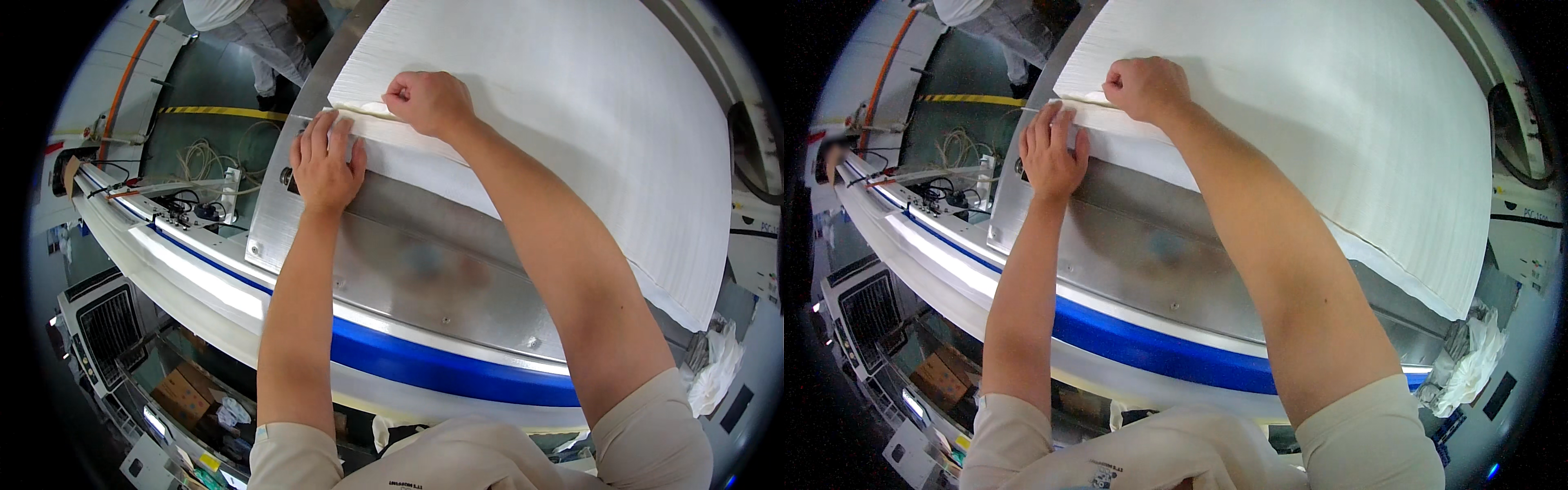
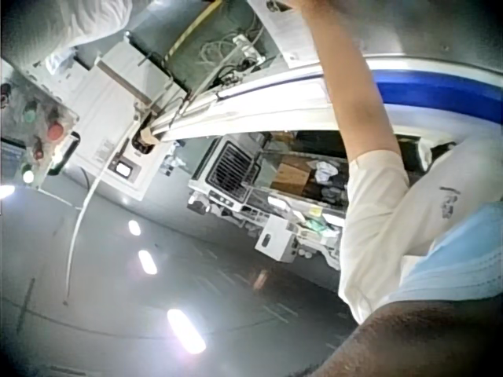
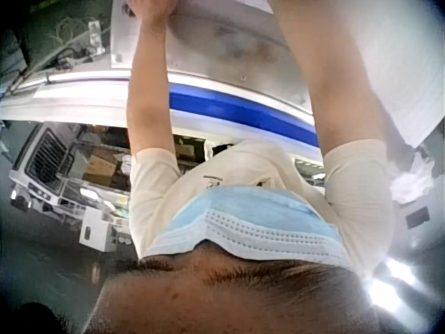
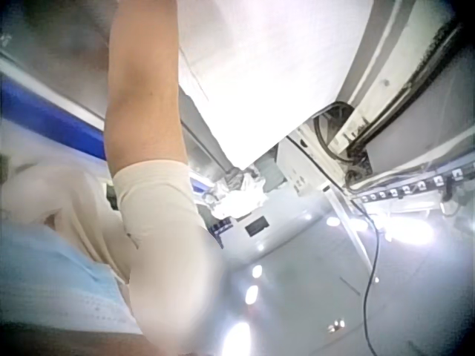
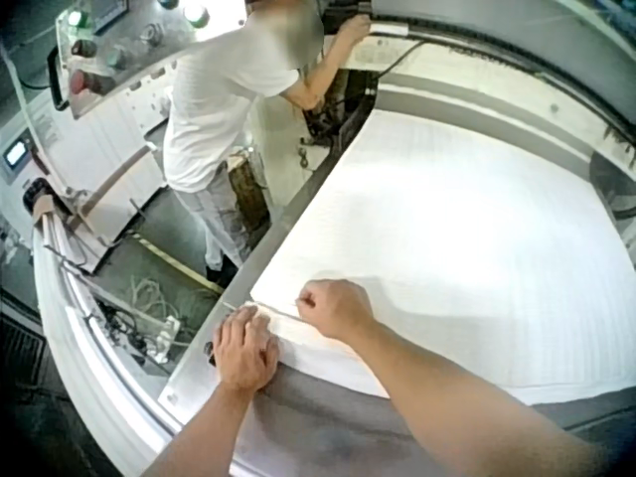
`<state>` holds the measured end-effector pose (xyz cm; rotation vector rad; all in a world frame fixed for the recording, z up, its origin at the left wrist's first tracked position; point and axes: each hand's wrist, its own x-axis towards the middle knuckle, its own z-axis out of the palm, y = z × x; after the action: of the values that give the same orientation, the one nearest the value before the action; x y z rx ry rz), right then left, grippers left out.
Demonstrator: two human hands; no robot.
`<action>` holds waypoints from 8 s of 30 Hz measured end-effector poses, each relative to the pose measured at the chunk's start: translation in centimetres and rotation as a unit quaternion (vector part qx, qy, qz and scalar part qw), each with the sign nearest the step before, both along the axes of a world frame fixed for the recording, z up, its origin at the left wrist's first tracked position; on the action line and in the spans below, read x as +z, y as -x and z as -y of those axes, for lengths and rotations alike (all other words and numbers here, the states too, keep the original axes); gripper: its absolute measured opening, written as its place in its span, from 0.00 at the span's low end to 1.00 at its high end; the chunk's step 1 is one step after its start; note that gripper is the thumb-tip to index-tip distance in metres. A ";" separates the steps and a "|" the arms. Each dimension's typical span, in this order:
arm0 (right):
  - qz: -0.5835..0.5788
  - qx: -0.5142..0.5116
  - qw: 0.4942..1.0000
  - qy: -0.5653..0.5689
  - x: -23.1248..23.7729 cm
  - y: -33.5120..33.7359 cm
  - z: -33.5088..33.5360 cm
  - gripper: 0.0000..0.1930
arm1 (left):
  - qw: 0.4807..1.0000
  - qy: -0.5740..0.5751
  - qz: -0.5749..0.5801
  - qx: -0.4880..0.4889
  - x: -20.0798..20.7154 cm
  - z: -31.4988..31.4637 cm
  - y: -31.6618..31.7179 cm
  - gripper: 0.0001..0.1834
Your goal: The person repeatedly picks up large white paper sheets from a stack on a metal table and places them onto a blue conveyor belt. The person uses both hands to lift and position the sheets, ensuring they are aligned before moving to the next one.
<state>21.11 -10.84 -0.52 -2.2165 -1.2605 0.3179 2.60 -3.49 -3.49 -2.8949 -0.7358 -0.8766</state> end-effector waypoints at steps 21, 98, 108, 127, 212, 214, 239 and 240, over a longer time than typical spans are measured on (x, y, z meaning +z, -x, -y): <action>0.107 -0.240 0.943 0.205 2.1 -1.3 35.0 0.25 | 0.875 -0.010 -0.478 -0.082 9.6 -0.4 -1.7 0.29; -0.011 -0.087 0.716 0.692 6.1 2.3 107.4 0.07 | 0.597 -0.053 -0.751 0.277 8.0 1.5 19.0 0.14; -0.108 -0.157 0.645 0.740 6.5 2.3 105.2 0.18 | 0.800 0.058 -0.582 0.131 5.7 7.1 15.3 0.17; -0.141 -0.074 0.742 0.652 6.0 0.4 96.0 0.14 | 0.906 0.067 -0.416 -0.045 4.5 16.7 11.4 0.12; -0.010 -0.004 1.000 -0.013 0.4 0.5 0.1 0.07 | 0.999 -0.035 -0.013 -0.006 0.1 -0.3 -1.0 0.23; -0.011 -0.003 1.000 -0.009 0.4 0.5 0.1 0.07 | 0.999 -0.033 -0.020 -0.007 -0.3 -0.4 -0.9 0.23; -0.040 -0.005 0.999 0.000 0.6 0.7 -0.1 0.09 | 0.999 -0.018 -0.037 0.012 1.1 -0.1 0.1 0.20; -0.035 -0.007 0.999 -0.004 0.8 0.6 0.1 0.10 | 0.999 -0.016 -0.044 0.006 1.3 0.0 0.3 0.20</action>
<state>20.55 -10.98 0.25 -2.1879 -1.2075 0.3814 2.32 -3.48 -2.15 -2.8766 -0.7238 -0.7475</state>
